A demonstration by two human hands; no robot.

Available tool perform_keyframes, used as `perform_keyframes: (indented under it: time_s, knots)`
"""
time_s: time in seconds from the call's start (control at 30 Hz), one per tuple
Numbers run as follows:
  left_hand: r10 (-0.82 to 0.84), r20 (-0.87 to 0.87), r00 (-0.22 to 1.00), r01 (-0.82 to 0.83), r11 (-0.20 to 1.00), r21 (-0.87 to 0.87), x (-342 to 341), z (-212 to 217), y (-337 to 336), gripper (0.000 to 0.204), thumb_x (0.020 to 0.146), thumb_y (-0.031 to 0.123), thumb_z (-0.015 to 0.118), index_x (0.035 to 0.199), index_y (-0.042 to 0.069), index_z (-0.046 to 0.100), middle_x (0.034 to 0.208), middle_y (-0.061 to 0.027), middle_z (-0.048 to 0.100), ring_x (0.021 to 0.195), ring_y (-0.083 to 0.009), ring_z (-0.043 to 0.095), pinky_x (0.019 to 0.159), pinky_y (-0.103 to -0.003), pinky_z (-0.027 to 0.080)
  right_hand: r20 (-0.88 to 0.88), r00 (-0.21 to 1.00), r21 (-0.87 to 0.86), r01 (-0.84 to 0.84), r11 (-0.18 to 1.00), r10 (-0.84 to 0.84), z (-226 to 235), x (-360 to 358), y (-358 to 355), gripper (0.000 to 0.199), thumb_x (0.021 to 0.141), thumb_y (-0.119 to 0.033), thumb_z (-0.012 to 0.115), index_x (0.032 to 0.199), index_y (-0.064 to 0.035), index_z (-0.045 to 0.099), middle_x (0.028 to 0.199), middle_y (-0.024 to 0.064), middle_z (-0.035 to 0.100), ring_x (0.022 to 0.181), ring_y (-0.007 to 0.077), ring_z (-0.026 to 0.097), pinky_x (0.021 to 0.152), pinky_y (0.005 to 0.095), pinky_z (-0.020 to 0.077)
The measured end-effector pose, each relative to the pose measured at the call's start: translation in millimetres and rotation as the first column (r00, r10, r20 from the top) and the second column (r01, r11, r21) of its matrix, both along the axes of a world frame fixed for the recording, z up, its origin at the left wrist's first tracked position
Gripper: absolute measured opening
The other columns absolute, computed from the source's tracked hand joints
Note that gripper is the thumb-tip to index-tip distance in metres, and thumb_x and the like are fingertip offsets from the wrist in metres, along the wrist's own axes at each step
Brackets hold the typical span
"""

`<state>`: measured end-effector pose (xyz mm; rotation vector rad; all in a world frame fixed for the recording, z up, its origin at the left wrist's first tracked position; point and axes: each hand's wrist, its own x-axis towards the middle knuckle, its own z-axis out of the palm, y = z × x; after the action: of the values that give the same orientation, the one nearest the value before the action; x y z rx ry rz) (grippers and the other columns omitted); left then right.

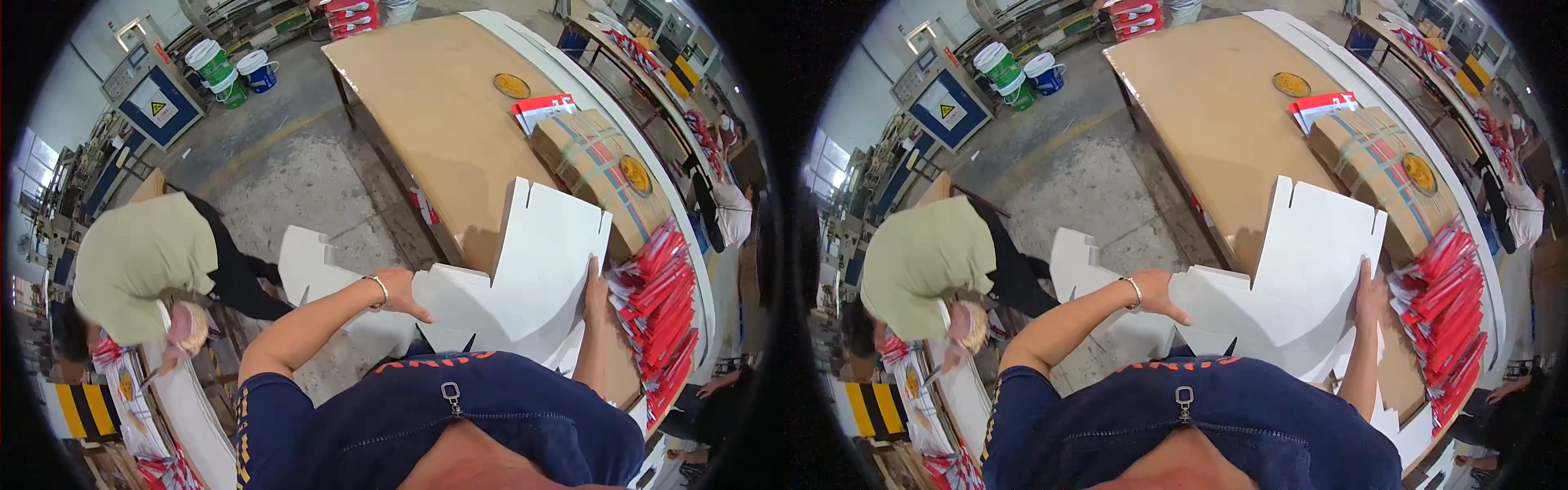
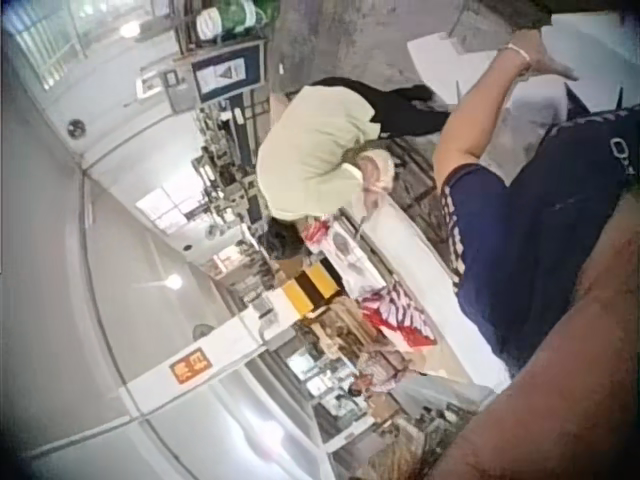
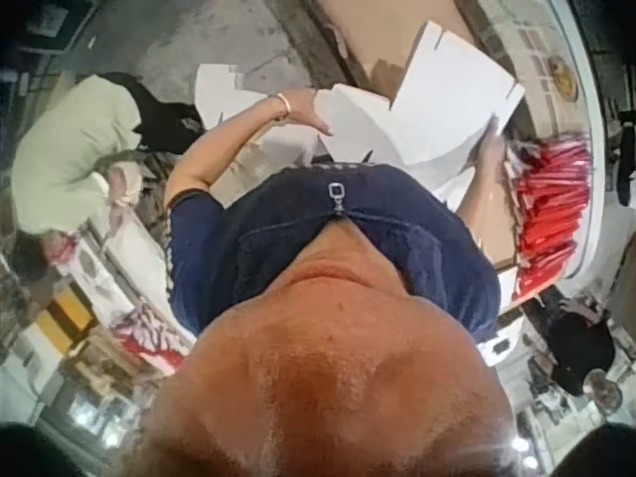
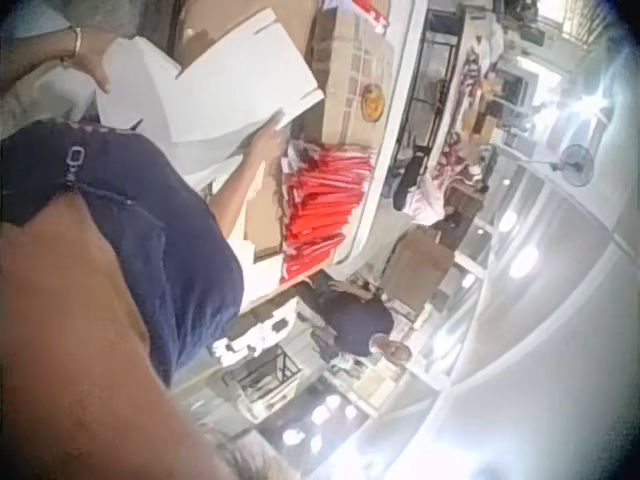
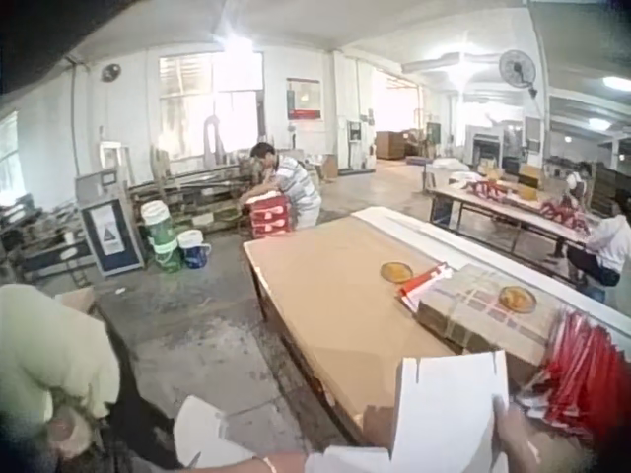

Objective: The person picks up stacks of white cardboard blanks and red printed inserts from a table. They insert the red inserts into the white blanks and stack the assembled units. The person works at a table in a warehouse environment with other workers visible in the background.

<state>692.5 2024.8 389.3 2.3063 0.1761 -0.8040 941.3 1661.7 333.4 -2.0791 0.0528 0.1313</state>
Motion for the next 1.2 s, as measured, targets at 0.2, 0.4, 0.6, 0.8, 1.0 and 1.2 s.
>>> perform_keyframes:
  time_s: [0.2, 0.4, 0.6, 0.8, 1.0, 1.2]
  knots:
    - [-0.060, -0.031, 0.998, 0.061, 0.998, 0.034, 80, -13, 115, 0.067, 0.058, 0.059, 0.073, 0.109, 0.017, 0.065, 0.104, -0.0089, 0.067, 0.098, -0.0268, 0.062, 0.087, -0.038, 0.046, -0.089, 0.995, 0.112, 0.045, 0.993, -0.035, -34, 58, 120, 0.076, 0.085, -0.057, 0.053, 0.108, 0.0143, 0.057, 0.092, 0.0193, 0.063, 0.087, 0.0252, 0.059, 0.076, 0.0363, 0.0464]
    - [-0.117, -0.169, 0.979, 0.146, 0.975, 0.170, 174, -12, 218, 0.070, 0.056, 0.066, 0.072, 0.107, 0.018, 0.065, 0.102, -0.0110, 0.067, 0.097, -0.0288, 0.062, 0.085, -0.038, 0.047, -0.201, 0.980, 0.130, 0.037, 0.991, -0.011, -40, 135, 221, 0.071, 0.087, -0.053, 0.054, 0.109, 0.0143, 0.057, 0.095, 0.0181, 0.063, 0.085, 0.0223, 0.059, 0.076, 0.0365, 0.0477]
    - [-0.267, -0.096, 0.959, 0.276, 0.955, 0.109, 271, -12, 284, 0.070, 0.057, 0.067, 0.072, 0.110, 0.022, 0.064, 0.102, -0.0086, 0.067, 0.095, -0.0275, 0.063, 0.083, -0.038, 0.048, -0.038, 0.979, 0.042, 0.200, 0.979, -0.198, -44, 199, 249, 0.067, 0.088, -0.050, 0.053, 0.108, 0.0134, 0.058, 0.097, 0.0212, 0.063, 0.091, 0.0200, 0.057, 0.082, 0.0346, 0.0446]
    - [-0.370, 0.344, 0.863, 0.208, 0.881, 0.425, 363, -28, 350, 0.090, 0.050, 0.070, 0.073, 0.115, 0.009, 0.059, 0.101, -0.0194, 0.065, 0.098, -0.0335, 0.061, 0.089, -0.041, 0.047, 0.149, 0.862, 0.207, 0.452, 0.867, -0.485, -9, 207, 295, 0.061, 0.091, -0.048, 0.050, 0.101, 0.0120, 0.060, 0.093, 0.0143, 0.064, 0.088, 0.0172, 0.055, 0.080, 0.0323, 0.0438]
    - [-0.519, 0.399, 0.756, 0.288, 0.811, 0.510, 463, -13, 399, 0.090, 0.048, 0.076, 0.069, 0.094, -0.001, 0.063, 0.090, -0.0211, 0.065, 0.089, -0.0345, 0.063, 0.080, -0.041, 0.050, 0.344, 0.611, 0.443, 0.564, 0.697, -0.713, -20, 197, 317, 0.061, 0.092, -0.051, 0.046, 0.104, 0.0083, 0.057, 0.097, 0.0087, 0.060, 0.085, 0.0167, 0.053, 0.077, 0.0321, 0.0440]
    - [-0.508, 0.597, 0.621, 0.285, 0.856, 0.432, 501, -109, 455, 0.070, 0.052, 0.068, 0.072, 0.081, 0.005, 0.064, 0.067, -0.0126, 0.063, 0.066, -0.0310, 0.062, 0.065, -0.039, 0.049, 0.356, 0.496, 0.589, 0.539, 0.602, -0.792, -34, 165, 394, 0.064, 0.092, -0.056, 0.040, 0.130, -0.0041, 0.041, 0.126, 0.0077, 0.046, 0.111, 0.0205, 0.044, 0.089, 0.0369, 0.0397]
